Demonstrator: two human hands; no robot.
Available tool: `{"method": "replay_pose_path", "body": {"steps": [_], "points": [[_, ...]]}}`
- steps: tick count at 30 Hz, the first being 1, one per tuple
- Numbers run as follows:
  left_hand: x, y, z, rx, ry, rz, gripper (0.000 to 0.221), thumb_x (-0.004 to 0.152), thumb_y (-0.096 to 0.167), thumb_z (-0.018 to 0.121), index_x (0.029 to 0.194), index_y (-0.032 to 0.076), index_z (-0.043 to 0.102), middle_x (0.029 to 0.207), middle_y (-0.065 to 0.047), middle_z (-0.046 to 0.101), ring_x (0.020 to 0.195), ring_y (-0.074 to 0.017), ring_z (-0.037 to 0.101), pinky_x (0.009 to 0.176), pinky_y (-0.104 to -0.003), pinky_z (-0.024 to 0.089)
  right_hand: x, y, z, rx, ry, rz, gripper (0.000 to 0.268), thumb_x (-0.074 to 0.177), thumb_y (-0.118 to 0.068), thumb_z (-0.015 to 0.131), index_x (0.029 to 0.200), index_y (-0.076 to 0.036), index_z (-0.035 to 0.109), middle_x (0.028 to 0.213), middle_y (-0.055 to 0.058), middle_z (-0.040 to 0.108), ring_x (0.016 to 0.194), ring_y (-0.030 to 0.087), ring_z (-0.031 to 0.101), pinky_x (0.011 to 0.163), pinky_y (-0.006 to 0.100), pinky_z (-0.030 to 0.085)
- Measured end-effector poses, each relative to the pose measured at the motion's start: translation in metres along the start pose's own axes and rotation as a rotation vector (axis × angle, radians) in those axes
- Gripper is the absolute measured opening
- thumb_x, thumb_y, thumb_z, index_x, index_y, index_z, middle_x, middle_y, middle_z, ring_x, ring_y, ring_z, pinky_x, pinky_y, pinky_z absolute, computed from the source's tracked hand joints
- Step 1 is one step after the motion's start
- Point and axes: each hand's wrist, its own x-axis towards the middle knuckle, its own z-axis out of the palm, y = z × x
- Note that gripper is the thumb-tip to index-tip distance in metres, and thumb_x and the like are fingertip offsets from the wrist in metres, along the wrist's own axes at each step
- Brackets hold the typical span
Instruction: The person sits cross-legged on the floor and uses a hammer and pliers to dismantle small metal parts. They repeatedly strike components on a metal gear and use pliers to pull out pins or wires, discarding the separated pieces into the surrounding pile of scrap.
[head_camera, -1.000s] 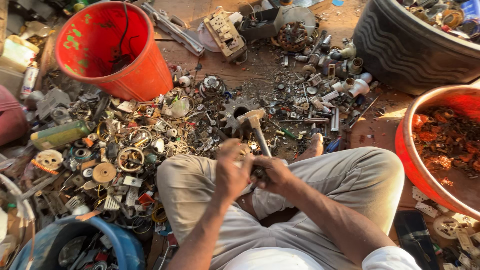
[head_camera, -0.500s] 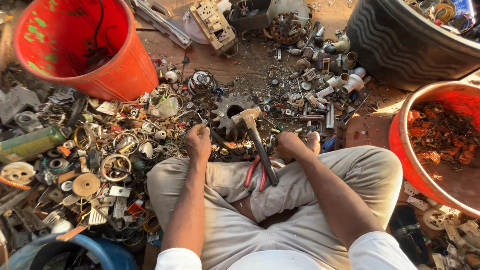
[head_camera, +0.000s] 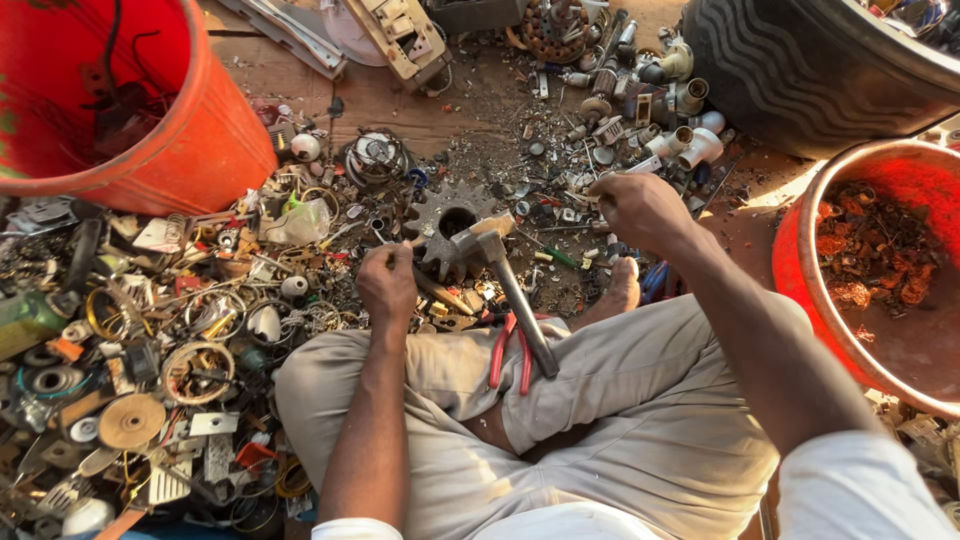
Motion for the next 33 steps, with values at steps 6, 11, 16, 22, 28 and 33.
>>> {"method": "replay_pose_path", "body": {"steps": [6, 11, 16, 22, 28, 33], "points": [[0.003, -0.001, -0.002, -0.003, 0.037, 0.059, 0.028, 0.094, 0.026, 0.070, 0.108, 0.002, 0.074, 0.111, -0.014, 0.073, 0.091, -0.0254, 0.073, 0.082, -0.038, 0.058, 0.048, 0.041, 0.060, -0.128, -0.356, 0.261, 0.031, 0.097, -0.018, 0.059, 0.126, -0.012, 0.069, 0.114, 0.016, 0.072, 0.102, 0.033, 0.071, 0.091, 0.046, 0.057], [0.002, 0.015, -0.006, -0.092, -0.008, -0.035, 0.043, 0.090, 0.025, 0.073, 0.126, 0.002, 0.067, 0.119, -0.013, 0.069, 0.086, -0.0228, 0.071, 0.071, -0.035, 0.059, 0.068, 0.046, 0.080, -0.160, -0.321, 0.189, 0.032, 0.098, -0.021, 0.058, 0.126, -0.015, 0.071, 0.119, 0.015, 0.072, 0.107, 0.035, 0.070, 0.095, 0.047, 0.056], [0.004, 0.009, -0.002, -0.093, -0.009, -0.061, 0.036, 0.093, 0.025, 0.073, 0.120, 0.002, 0.071, 0.111, -0.011, 0.074, 0.090, -0.0219, 0.071, 0.076, -0.034, 0.059, 0.076, 0.039, 0.078, -0.142, -0.324, 0.273, 0.032, 0.098, -0.022, 0.059, 0.128, -0.019, 0.070, 0.125, 0.011, 0.071, 0.109, 0.031, 0.070, 0.098, 0.046, 0.054], [0.002, 0.015, -0.003, -0.182, -0.058, -0.162, 0.035, 0.092, 0.023, 0.072, 0.120, 0.002, 0.069, 0.104, -0.010, 0.072, 0.084, -0.0188, 0.071, 0.064, -0.031, 0.062, 0.077, 0.063, 0.081, -0.156, -0.215, 0.327, 0.029, 0.100, -0.022, 0.059, 0.125, -0.019, 0.072, 0.128, 0.009, 0.071, 0.109, 0.030, 0.070, 0.098, 0.047, 0.055], [0.003, 0.019, -0.004, -0.201, -0.090, -0.179, 0.035, 0.093, 0.022, 0.071, 0.121, 0.001, 0.068, 0.102, -0.011, 0.073, 0.079, -0.0171, 0.074, 0.064, -0.029, 0.062, 0.072, 0.036, 0.105, -0.302, -0.383, 0.199, 0.038, 0.098, -0.041, 0.066, 0.124, -0.014, 0.070, 0.122, 0.014, 0.069, 0.107, 0.030, 0.068, 0.094, 0.045, 0.056], [0.001, 0.017, -0.006, -0.147, -0.111, -0.179, 0.038, 0.094, 0.024, 0.067, 0.124, 0.001, 0.067, 0.106, -0.011, 0.072, 0.081, -0.0175, 0.074, 0.069, -0.032, 0.061, 0.083, 0.064, 0.110, 0.051, -0.304, 0.180, 0.031, 0.093, -0.025, 0.068, 0.121, -0.012, 0.073, 0.115, 0.013, 0.074, 0.099, 0.028, 0.070, 0.091, 0.043, 0.058]]}}
